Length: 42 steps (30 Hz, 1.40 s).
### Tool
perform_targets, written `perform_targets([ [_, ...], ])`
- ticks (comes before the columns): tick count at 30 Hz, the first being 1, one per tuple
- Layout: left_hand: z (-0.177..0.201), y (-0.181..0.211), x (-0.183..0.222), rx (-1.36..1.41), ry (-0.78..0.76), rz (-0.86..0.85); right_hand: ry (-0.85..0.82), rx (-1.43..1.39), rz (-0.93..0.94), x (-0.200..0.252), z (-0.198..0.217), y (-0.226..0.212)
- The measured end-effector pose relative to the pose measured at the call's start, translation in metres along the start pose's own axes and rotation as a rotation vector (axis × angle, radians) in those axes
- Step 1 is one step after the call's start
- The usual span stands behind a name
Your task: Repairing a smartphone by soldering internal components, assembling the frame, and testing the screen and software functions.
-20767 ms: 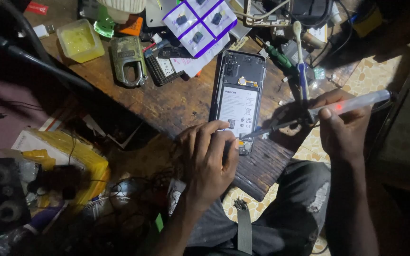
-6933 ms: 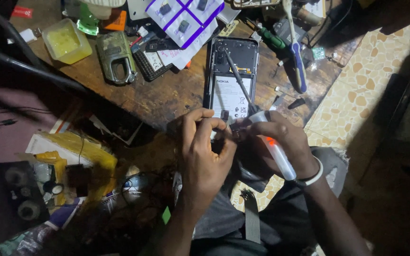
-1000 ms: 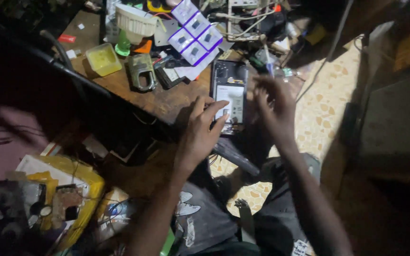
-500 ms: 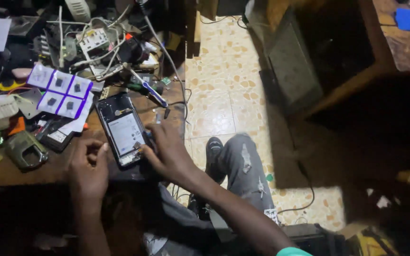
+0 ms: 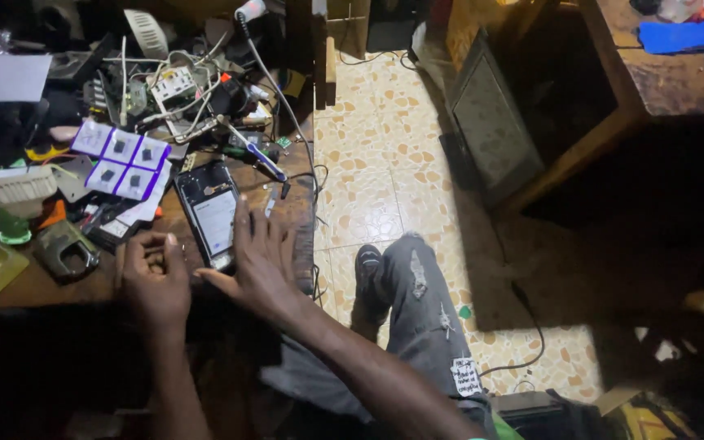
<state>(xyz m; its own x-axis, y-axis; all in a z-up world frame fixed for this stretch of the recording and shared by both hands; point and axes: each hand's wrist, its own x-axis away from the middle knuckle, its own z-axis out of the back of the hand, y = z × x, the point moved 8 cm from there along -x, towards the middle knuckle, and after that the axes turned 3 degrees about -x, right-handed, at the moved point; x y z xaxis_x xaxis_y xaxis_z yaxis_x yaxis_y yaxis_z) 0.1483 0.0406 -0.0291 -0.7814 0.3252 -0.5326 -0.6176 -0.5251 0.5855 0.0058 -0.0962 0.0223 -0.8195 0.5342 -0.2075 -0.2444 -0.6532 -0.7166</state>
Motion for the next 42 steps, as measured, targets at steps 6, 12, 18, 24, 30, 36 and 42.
perform_targets([
  [6,0.013,0.003,-0.002,0.207,0.036,-0.007,0.083,0.052,-0.002,-0.003,0.001,-0.003],
  [12,0.004,-0.001,-0.001,0.357,0.075,-0.039,0.211,0.274,-0.011,-0.003,-0.024,0.019],
  [18,0.033,0.02,-0.006,0.352,0.081,-0.004,0.227,0.261,0.02,-0.012,-0.019,0.016],
  [24,0.036,0.031,-0.007,0.26,0.01,-0.022,0.13,0.166,-0.041,-0.015,-0.013,0.011],
  [30,0.031,0.036,-0.007,0.225,-0.025,-0.039,0.063,0.246,-0.071,-0.031,-0.022,0.016],
  [36,0.028,0.036,-0.005,0.298,-0.038,0.019,0.149,0.246,0.013,-0.031,-0.026,0.025],
  [42,0.019,0.031,-0.006,0.253,-0.046,0.0,0.168,0.248,0.029,-0.029,-0.017,0.02],
])
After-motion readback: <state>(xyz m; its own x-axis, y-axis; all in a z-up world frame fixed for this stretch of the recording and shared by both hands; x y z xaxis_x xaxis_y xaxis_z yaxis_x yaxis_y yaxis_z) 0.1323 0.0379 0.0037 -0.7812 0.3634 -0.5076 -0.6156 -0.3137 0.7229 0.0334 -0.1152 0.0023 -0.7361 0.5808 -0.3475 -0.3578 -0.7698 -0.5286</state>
